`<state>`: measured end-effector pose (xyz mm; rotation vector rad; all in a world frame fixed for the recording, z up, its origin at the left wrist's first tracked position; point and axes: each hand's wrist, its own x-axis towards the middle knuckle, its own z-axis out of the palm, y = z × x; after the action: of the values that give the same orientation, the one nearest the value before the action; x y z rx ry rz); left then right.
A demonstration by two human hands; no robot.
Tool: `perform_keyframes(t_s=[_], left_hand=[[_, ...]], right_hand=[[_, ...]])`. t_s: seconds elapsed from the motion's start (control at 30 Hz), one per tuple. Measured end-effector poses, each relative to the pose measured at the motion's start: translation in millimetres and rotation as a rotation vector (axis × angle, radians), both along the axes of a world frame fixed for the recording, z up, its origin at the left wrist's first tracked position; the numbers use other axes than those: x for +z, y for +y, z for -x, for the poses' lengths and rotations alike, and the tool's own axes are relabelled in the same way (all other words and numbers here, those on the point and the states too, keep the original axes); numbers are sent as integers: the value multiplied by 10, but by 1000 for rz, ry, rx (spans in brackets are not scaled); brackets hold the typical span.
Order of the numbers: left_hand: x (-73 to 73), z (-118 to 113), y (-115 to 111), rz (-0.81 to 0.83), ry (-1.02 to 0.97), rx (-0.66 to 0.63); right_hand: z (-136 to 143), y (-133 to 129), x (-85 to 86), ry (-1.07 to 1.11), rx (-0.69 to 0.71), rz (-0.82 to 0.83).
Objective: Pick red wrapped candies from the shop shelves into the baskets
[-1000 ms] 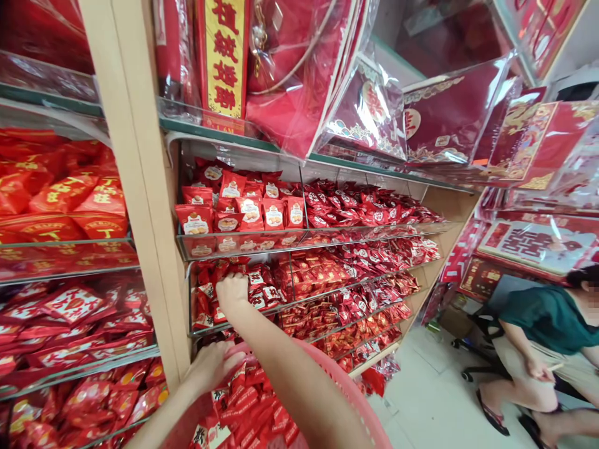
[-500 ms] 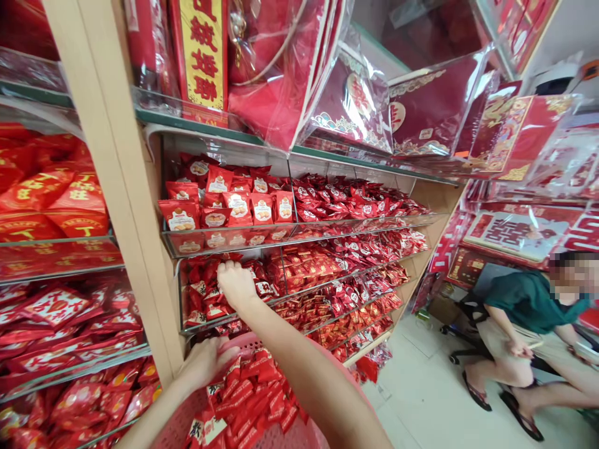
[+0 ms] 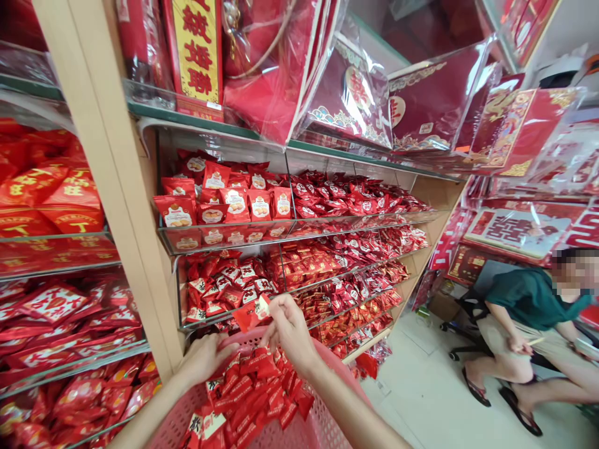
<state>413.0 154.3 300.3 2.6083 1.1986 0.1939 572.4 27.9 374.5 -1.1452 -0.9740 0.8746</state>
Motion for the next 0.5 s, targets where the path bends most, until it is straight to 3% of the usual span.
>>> perform_keyframes(t_s=[0.2, 0.37, 0.5], left_hand=[[17, 13, -18, 23, 14, 0], [-8, 13, -13, 36, 19, 14], [-31, 12, -10, 9, 17, 17]], right_hand=[[-20, -72, -350, 420, 52, 116], [-28, -95, -442, 711, 175, 297], [-18, -107, -488, 757, 184, 381]])
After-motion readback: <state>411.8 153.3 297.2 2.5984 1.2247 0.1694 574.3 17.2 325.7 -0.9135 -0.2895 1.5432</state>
